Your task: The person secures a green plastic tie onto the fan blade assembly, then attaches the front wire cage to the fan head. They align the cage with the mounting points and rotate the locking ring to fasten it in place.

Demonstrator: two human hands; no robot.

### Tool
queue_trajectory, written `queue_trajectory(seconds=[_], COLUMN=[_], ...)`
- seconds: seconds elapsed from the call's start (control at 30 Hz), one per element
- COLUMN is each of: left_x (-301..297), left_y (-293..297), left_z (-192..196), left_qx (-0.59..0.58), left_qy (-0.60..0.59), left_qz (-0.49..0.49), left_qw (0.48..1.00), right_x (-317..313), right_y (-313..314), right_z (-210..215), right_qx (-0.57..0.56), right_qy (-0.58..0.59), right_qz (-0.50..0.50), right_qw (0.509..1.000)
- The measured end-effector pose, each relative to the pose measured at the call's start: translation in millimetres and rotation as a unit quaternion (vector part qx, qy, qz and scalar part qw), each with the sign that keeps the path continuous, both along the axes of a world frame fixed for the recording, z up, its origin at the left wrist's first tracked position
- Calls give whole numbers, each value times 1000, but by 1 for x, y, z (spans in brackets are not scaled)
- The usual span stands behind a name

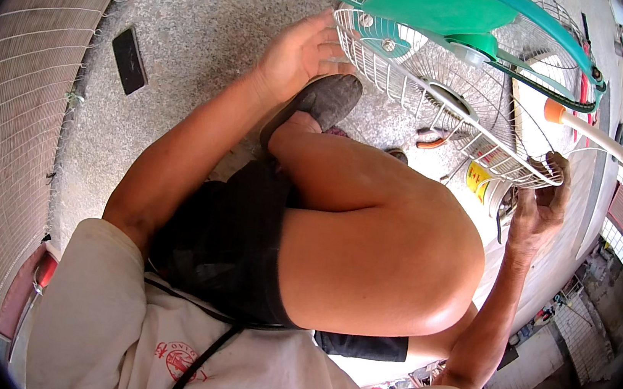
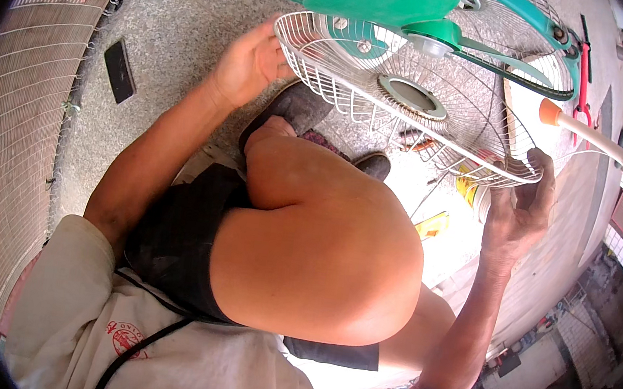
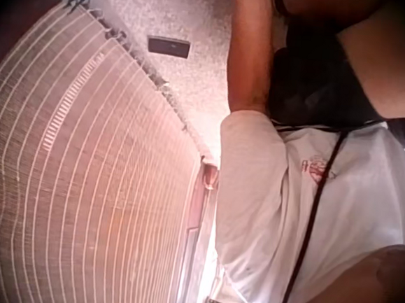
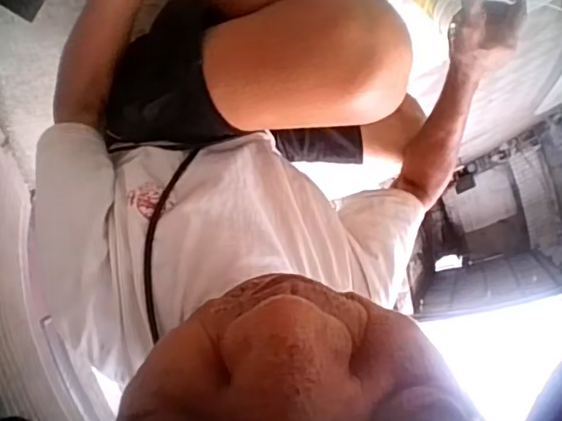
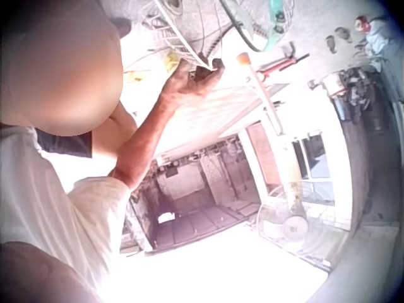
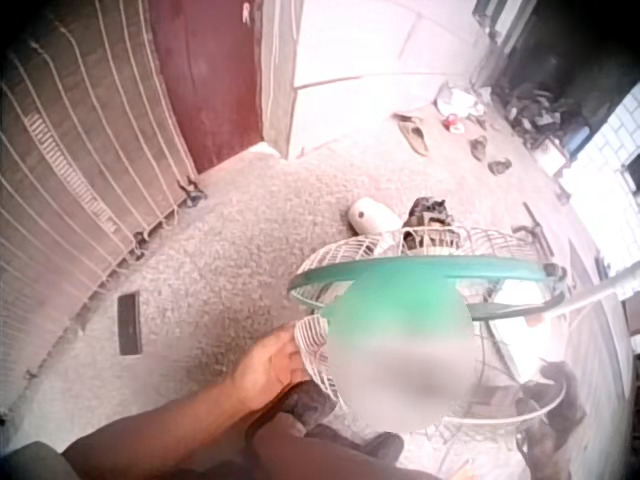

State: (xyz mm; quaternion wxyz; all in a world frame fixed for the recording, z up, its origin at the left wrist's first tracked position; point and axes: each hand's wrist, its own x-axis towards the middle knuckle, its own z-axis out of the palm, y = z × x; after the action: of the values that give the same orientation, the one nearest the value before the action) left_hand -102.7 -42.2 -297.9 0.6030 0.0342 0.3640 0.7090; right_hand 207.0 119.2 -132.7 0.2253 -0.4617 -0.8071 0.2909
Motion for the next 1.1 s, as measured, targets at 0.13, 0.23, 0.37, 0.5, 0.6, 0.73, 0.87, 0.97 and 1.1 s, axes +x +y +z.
queue_trajectory(seconds=[0.13,0.23,0.37,0.5,0.6,0.73,0.87,0.97,1.1], left_x=[-2,-4,-4,-8,-10,-12,-17,-20,-21], left_y=[2,3,5,6,10,15,21,21,28], left_z=[3,0,-7,-19,-21,-22,-27,-35,-39], left_qx=[-8,-10,-4,-2,-19,-32,-51,-69,-121], left_qy=[0,-1,6,-7,18,69,123,135,210], left_qz=[-2,0,10,6,2,-4,7,51,63], left_qw=[1000,1000,1000,1000,1000,997,991,987,968], right_x=[4,0,-8,-17,-26,-40,-45,-51,-49], right_y=[3,4,6,15,20,24,29,33,37], right_z=[-4,-1,1,7,14,19,24,26,25], right_qx=[-1,15,-4,-63,-26,-13,26,34,52], right_qy=[7,-47,-18,28,-29,-38,-101,-119,-120], right_qz=[9,-6,-7,-12,-11,-14,-30,-38,-35], right_qw=[1000,999,1000,998,999,999,994,992,991])
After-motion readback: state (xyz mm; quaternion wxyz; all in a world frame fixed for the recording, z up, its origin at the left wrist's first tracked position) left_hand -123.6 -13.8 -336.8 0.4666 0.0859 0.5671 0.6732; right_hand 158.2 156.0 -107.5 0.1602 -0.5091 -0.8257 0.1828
